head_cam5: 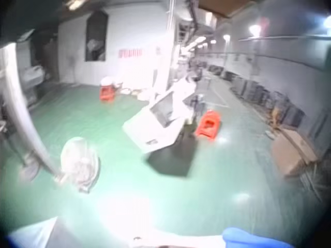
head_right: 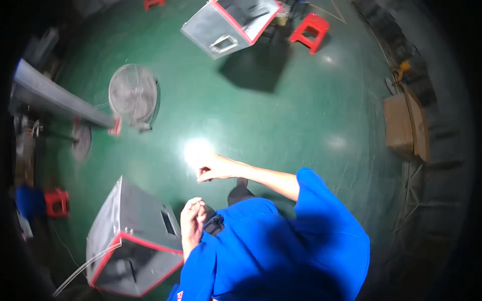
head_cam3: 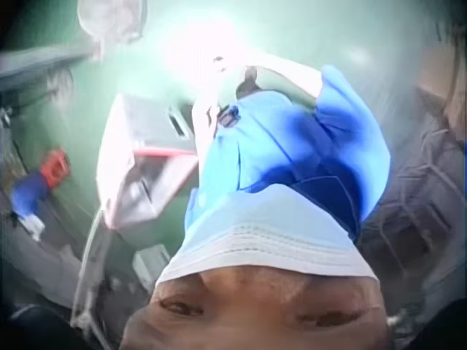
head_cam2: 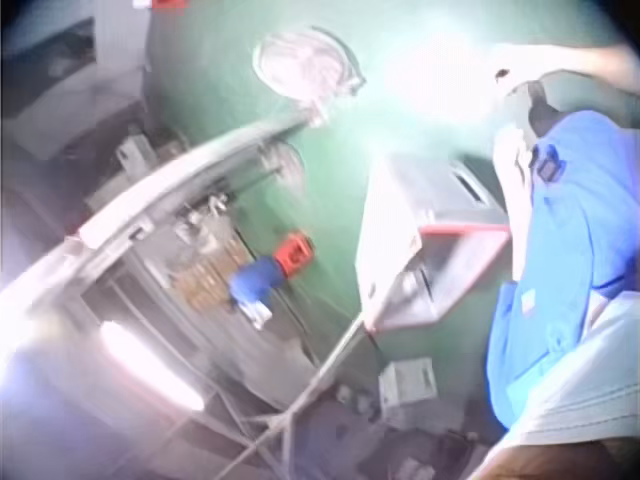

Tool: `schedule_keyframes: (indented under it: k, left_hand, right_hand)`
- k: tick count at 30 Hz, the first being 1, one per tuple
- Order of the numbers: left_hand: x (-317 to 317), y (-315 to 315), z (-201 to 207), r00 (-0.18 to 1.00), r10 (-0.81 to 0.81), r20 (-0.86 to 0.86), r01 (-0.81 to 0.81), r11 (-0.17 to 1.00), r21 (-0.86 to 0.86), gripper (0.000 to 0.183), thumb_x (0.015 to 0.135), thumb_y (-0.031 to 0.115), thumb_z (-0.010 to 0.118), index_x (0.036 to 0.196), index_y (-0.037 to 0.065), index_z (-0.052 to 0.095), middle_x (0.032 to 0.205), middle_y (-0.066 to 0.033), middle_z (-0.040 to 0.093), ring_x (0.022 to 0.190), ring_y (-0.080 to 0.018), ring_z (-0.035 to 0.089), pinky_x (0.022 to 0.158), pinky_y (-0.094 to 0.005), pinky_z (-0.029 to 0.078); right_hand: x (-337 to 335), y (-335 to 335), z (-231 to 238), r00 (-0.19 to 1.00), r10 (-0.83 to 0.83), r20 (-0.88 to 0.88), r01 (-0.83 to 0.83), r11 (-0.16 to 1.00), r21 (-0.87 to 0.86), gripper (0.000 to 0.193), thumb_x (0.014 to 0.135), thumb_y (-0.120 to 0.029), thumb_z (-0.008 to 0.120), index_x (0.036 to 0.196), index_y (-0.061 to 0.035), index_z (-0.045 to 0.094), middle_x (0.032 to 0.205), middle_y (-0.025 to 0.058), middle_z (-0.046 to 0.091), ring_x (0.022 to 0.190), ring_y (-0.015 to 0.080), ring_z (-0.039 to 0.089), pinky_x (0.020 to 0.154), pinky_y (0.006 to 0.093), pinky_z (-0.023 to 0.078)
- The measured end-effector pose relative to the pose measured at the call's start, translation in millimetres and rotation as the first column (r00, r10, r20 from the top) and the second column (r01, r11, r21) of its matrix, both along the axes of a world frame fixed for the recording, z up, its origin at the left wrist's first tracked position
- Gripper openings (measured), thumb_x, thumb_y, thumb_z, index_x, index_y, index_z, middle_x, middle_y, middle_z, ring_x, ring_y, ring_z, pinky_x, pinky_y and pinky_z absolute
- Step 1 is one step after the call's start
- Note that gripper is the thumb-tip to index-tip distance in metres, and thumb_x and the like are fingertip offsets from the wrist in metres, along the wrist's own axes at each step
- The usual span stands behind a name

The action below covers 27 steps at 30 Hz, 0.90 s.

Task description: Inserting small metal pins into the pre-drilled holes of a metal cabinet frame for assembly.

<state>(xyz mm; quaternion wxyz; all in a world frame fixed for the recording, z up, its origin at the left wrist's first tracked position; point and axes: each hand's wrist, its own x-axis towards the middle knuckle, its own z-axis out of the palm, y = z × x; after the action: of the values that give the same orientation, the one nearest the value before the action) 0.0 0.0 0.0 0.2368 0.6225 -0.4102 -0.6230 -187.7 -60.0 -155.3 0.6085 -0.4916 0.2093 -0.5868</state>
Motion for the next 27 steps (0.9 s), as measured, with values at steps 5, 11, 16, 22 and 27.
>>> schedule_keyframes:
  k: [5,11,16,22,27]
  left_hand:
    - [-222,44,-282,0.861,0.111,-0.497,0.113,0.91,0.398,0.024,0.086,0.0,0.056,0.109,-0.006,0.054,0.092,-0.01,0.059,0.061,-0.0083,0.05,0.049,-0.0176,0.038]
    - [-482,16,-286,0.654,0.124,-0.746,0.239,0.902,0.359,0.027,0.089,0.004,0.055,0.115,-0.004,0.052,0.092,-0.0088,0.061,0.068,-0.0082,0.058,0.054,-0.0167,0.05]
    - [-526,-39,-295,0.656,0.081,-0.751,0.275,0.9,0.338,0.029,0.09,0.009,0.057,0.116,-0.003,0.054,0.088,-0.0069,0.061,0.064,-0.0064,0.053,0.049,-0.0167,0.041]
    - [-588,-134,-290,0.565,0.026,-0.825,0.259,0.943,0.207,0.027,0.092,0.016,0.054,0.113,-0.001,0.054,0.074,-0.0019,0.056,0.05,-0.0034,0.04,0.042,-0.0168,0.03]
    - [-621,-194,-270,0.635,-0.017,-0.772,0.181,0.975,0.127,0.023,0.093,0.016,0.053,0.11,0.0,0.055,0.07,0.0007,0.053,0.049,-0.003,0.038,0.042,-0.0169,0.029]
  right_hand:
    - [-278,162,-179,0.966,-0.097,-0.238,0.221,0.789,0.573,0.011,0.079,-0.011,0.07,0.079,-0.0008,0.064,0.068,0.0041,0.064,0.06,0.008,0.058,0.054,0.0226,0.047]
    - [-537,152,-102,0.571,-0.256,-0.78,0.654,0.716,0.243,0.009,0.076,-0.008,0.069,0.078,-0.0004,0.064,0.072,0.0047,0.064,0.064,0.0097,0.061,0.058,0.0248,0.049]
    - [-633,-40,-41,0.192,-0.5,-0.844,0.288,0.851,-0.439,0.009,0.074,-0.006,0.067,0.077,-0.0004,0.061,0.079,0.009,0.062,0.07,0.0181,0.061,0.064,0.0296,0.049]
    - [-731,-246,38,-0.351,-0.638,-0.686,-0.292,0.77,-0.567,0.011,0.077,-0.01,0.063,0.086,-0.0065,0.06,0.081,0.0091,0.057,0.079,0.027,0.059,0.068,0.0345,0.048]
    - [-733,-325,77,-0.498,-0.544,-0.675,-0.471,0.823,-0.316,0.01,0.076,-0.012,0.062,0.084,-0.0061,0.06,0.084,0.0089,0.059,0.082,0.0284,0.061,0.073,0.0361,0.049]
